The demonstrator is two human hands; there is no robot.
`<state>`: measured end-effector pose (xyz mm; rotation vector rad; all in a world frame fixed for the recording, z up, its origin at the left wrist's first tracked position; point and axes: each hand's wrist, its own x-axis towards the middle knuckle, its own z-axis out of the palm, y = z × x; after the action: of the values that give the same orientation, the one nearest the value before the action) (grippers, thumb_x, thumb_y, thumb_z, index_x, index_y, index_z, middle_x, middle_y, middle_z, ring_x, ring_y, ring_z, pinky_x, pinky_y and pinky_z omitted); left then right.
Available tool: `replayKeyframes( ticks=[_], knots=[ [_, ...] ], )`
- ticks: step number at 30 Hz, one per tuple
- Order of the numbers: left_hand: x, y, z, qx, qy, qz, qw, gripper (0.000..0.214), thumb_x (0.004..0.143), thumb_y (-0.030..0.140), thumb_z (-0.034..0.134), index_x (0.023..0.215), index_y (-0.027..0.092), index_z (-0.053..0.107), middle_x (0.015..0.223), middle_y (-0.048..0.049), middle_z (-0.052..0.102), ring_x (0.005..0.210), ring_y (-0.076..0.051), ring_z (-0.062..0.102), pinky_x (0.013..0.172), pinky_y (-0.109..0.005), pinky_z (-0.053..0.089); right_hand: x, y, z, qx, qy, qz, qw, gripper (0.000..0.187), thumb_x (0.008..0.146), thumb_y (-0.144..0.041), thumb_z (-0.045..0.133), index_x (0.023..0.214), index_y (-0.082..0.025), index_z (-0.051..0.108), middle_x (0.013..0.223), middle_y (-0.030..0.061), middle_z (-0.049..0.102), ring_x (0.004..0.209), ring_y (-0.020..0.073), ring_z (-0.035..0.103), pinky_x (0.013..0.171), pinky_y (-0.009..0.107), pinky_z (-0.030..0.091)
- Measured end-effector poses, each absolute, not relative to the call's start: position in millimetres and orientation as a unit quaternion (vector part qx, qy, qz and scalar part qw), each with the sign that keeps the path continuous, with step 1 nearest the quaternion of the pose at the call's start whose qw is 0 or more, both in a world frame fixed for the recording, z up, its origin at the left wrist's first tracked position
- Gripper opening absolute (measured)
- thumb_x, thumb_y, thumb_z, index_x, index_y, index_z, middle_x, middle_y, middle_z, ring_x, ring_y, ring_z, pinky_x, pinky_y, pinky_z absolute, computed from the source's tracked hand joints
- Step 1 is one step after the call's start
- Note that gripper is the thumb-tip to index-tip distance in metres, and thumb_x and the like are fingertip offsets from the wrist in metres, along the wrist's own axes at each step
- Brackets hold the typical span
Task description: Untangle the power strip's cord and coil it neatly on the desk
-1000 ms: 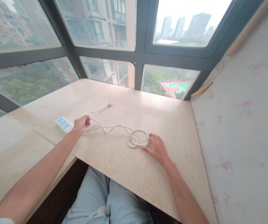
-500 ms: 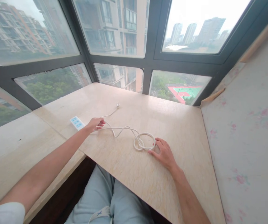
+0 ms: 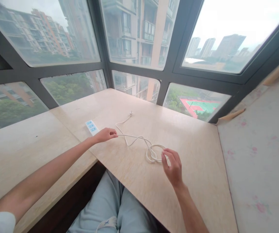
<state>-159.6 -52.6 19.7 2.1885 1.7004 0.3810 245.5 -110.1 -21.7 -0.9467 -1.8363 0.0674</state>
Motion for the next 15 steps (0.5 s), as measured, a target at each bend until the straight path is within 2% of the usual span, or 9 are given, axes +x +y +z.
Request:
replayKeyframes(
  ticks=[2, 5, 8, 10, 12, 15],
  knots=[
    [-161, -54, 18, 0.783, 0.590, 0.143, 0.134, 0.028, 0.088, 0.042, 0.055, 0.082, 0.019, 0.071, 0.077, -0.0034, 0.070, 0.072, -0.018, 0.061, 0.065, -0.026, 0.039, 201, -120, -6, -0.326, -0.815, 0.091, 0.470, 0.016, 0.091, -0.020, 0.053, 0.103, -0.022, 0.064, 0.101, 0.0088, 0.068, 0.098, 0.0207, 0.063, 0.089, 0.039, 0.052],
    [-161, -55, 15, 0.790, 0.583, 0.170, 0.077, 0.026, 0.090, 0.038, 0.054, 0.083, 0.019, 0.071, 0.081, -0.0052, 0.071, 0.077, -0.019, 0.062, 0.069, -0.028, 0.042, 122, -125, 5, -0.306, -0.878, 0.174, 0.326, 0.028, 0.092, -0.021, 0.049, 0.117, -0.019, 0.062, 0.116, 0.0109, 0.067, 0.111, 0.0208, 0.060, 0.096, 0.038, 0.049],
    [-160, -56, 13, 0.784, 0.581, 0.211, 0.051, 0.023, 0.091, 0.035, 0.055, 0.085, 0.020, 0.071, 0.087, -0.0058, 0.072, 0.083, -0.021, 0.063, 0.074, -0.029, 0.044, 51, -109, 2, -0.368, -0.900, 0.144, 0.186, 0.046, 0.085, -0.017, 0.053, 0.129, -0.007, 0.053, 0.138, 0.0210, 0.051, 0.129, 0.0265, 0.047, 0.106, 0.041, 0.040],
    [-161, -57, 11, 0.775, 0.585, 0.233, 0.043, 0.023, 0.092, 0.035, 0.055, 0.085, 0.020, 0.071, 0.088, -0.0056, 0.073, 0.085, -0.021, 0.064, 0.076, -0.030, 0.045, 20, -91, 1, -0.464, -0.871, 0.098, 0.129, 0.046, 0.084, -0.011, 0.049, 0.128, 0.001, 0.050, 0.141, 0.0277, 0.045, 0.135, 0.0300, 0.039, 0.110, 0.042, 0.034],
    [-161, -58, 10, 0.764, 0.595, 0.248, 0.034, 0.024, 0.093, 0.035, 0.054, 0.084, 0.021, 0.071, 0.087, -0.0054, 0.073, 0.086, -0.021, 0.064, 0.077, -0.030, 0.046, 1, -75, 3, -0.537, -0.837, 0.074, 0.076, 0.046, 0.087, -0.007, 0.042, 0.132, 0.004, 0.045, 0.137, 0.0301, 0.047, 0.131, 0.0306, 0.043, 0.106, 0.042, 0.037],
    [-163, -58, 8, 0.754, 0.605, 0.255, 0.016, 0.024, 0.093, 0.035, 0.054, 0.084, 0.020, 0.071, 0.087, -0.0060, 0.072, 0.086, -0.021, 0.064, 0.078, -0.031, 0.046, -8, -63, 9, -0.562, -0.824, 0.067, 0.033, 0.041, 0.088, -0.004, 0.035, 0.127, 0.001, 0.048, 0.122, 0.0279, 0.058, 0.117, 0.0298, 0.055, 0.092, 0.041, 0.046]
  ],
)
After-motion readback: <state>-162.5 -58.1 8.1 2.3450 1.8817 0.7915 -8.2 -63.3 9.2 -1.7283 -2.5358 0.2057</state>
